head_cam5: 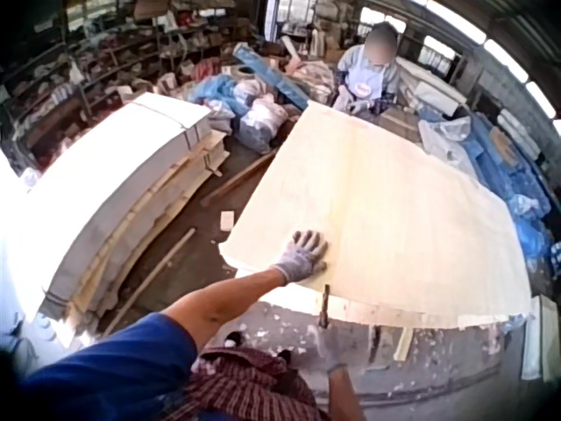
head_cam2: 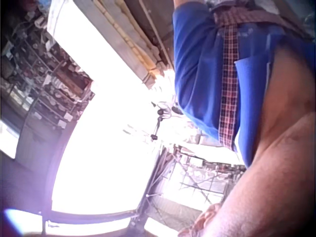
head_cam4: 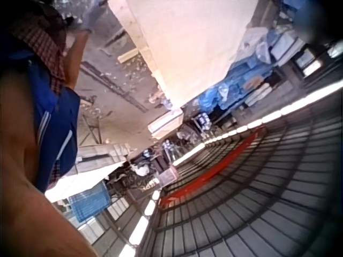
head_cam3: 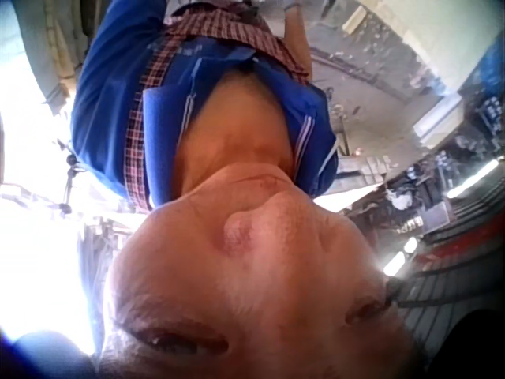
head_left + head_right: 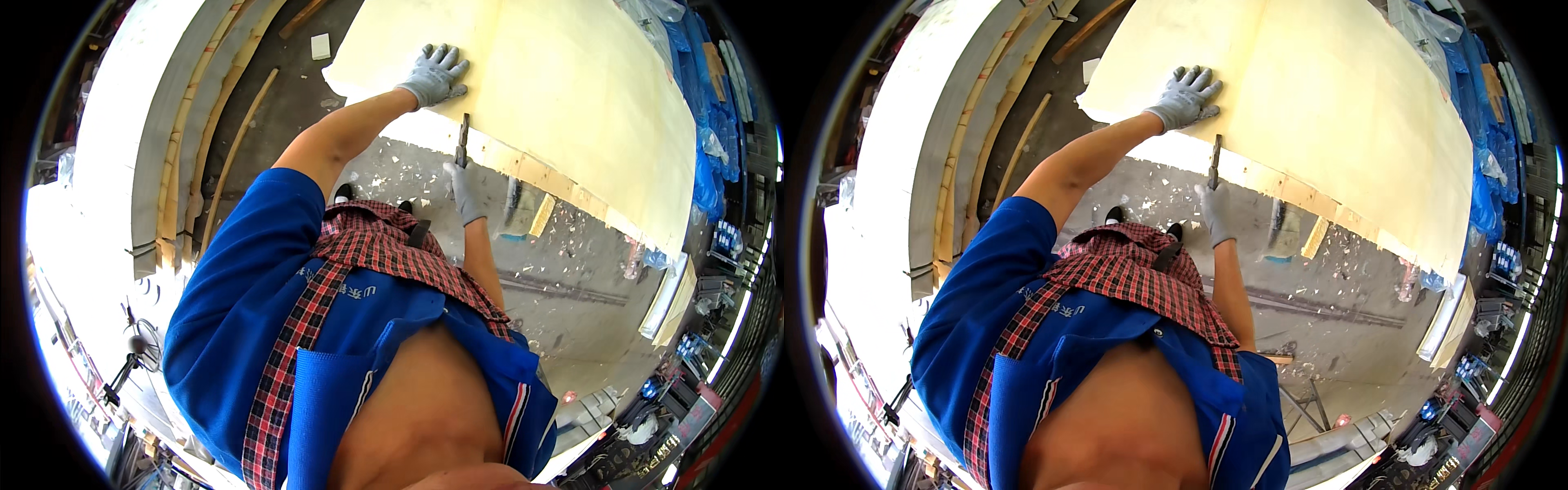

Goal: The person trims the edge of a large, curved, light-colored wooden board using a chisel. They repeatedly chip away at the edge to remove excess material and shape the board.

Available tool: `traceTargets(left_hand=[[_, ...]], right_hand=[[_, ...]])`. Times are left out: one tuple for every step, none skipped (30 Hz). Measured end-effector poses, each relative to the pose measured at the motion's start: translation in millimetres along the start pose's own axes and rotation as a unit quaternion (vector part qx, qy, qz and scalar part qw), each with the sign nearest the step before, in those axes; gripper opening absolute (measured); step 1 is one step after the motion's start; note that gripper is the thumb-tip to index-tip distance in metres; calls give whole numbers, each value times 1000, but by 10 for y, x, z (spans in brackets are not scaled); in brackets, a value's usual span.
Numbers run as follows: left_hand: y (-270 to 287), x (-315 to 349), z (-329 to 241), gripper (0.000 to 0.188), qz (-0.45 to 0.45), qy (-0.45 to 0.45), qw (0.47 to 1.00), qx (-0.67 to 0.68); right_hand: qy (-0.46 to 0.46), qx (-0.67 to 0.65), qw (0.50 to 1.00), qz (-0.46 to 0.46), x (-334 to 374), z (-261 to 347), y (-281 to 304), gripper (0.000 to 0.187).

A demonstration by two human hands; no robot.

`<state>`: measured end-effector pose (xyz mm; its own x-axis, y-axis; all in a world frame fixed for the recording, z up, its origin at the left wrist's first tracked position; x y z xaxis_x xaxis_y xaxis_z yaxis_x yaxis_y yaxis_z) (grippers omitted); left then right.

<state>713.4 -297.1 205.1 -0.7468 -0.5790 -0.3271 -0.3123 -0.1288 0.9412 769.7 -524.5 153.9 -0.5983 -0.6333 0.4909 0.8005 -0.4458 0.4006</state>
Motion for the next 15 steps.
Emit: traceTargets(left_hand=[[38,-17,14,65,12,-1,1000,3],[65,-28,10,65,22,-4,1000,9],[41,0,23,65,19,-11,1000,16],[28,-7,52,64,11,-16,1000,23],[36,-46,76,64,2,-23,999,29],[50,-107,92,64,-1,-23,999,34],[59,-106,90,63,2,-22,999,40],[61,-98,82,63,4,-21,999,46],[63,-80,64,63,-7,-22,998,50],[63,-69,65,63,-12,-22,999,43],[63,-65,65,64,-17,-22,999,35],[59,-71,66,64,-23,-23,999,28],[42,-69,68,64,-23,-22,999,23],[29,-72,68,65,-24,-22,999,18],[13,-73,67,65,-25,-22,999,13]], right_hand=[[-9,-34,999,15,85,202,19,21],[-18,-67,997,26,163,338,34,20],[-17,-81,996,33,183,374,8,18],[-16,-80,996,33,172,374,16,18],[-14,-80,996,31,133,318,9,18],[-12,-80,996,31,74,248,9,18],[12,-75,997,10,29,232,7,19],[16,-93,996,-1,7,191,12,20],[20,-111,994,-12,-10,150,4,21],[25,-129,991,-22,-13,166,1,22],[24,-80,996,-16,-24,167,0,22],[24,-32,999,-11,-36,166,4,23],[21,15,1000,-4,-18,179,-4,23],[14,8,1000,-12,2,199,2,24],[7,1,1000,-19,28,227,6,24]])
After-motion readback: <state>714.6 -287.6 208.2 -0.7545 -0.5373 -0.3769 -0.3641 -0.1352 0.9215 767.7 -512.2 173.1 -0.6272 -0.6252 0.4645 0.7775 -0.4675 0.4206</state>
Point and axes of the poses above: each hand's wrist, its own x-axis away from the middle knuckle, its own y-axis out of the back of the hand, z = x × y, the point moved 5 cm from there along -x, towards the middle knuckle, and after that the axes turned 8 degrees about -z, right-handed, at the moved point
